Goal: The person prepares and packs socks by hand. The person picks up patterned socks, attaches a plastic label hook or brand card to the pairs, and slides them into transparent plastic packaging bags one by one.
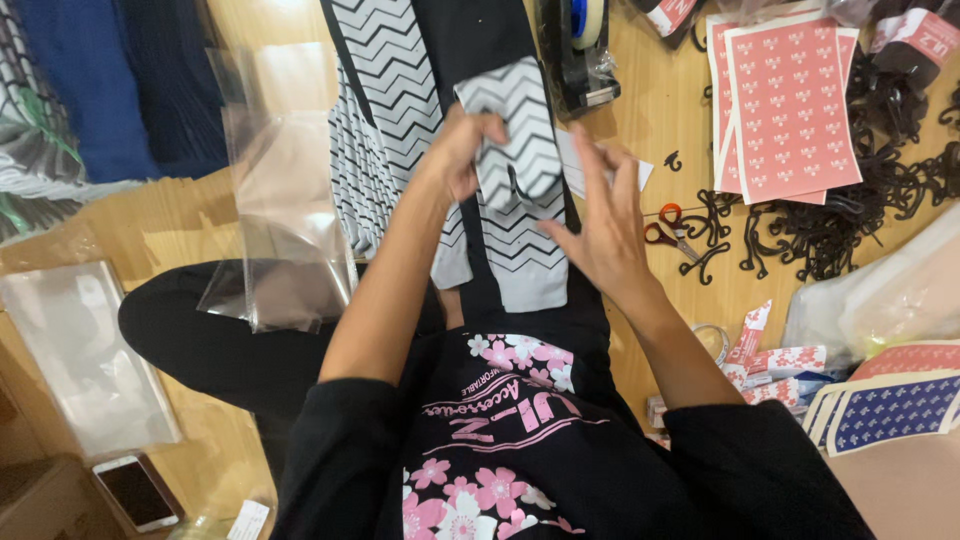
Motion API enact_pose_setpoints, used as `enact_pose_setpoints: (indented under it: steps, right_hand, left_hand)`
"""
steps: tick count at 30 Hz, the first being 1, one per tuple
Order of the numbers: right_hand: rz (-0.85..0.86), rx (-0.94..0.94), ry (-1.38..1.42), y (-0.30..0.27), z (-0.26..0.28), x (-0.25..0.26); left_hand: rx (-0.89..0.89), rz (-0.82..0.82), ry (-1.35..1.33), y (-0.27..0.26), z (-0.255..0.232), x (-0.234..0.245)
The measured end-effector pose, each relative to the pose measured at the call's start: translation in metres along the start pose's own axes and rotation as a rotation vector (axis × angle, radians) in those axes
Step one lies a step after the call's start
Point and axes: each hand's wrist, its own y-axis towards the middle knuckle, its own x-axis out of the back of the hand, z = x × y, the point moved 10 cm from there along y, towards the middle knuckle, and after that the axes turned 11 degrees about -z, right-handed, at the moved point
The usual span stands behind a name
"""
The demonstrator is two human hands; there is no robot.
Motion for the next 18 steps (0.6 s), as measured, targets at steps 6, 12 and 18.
enact_pose_setpoints:
  steps: [6,12,18]
  right_hand:
    - [-0.083,0.142,0.296,-0.043,-0.036,-0.011]
    - [0.072,-0.781,0.226,-0.149,-0.322,-0.019]
    - [-0.200,-1.016,0.124,-0.145,-0.454,-0.011]
  left_hand:
    - [-0.088,-0.093,-0.124,0.106,0.112,0.082]
    - [-0.162,-0.156,0.088,0.062,0.085,0.069]
    - [-0.221,-0.168,0.134,0.065,0.083,0.075]
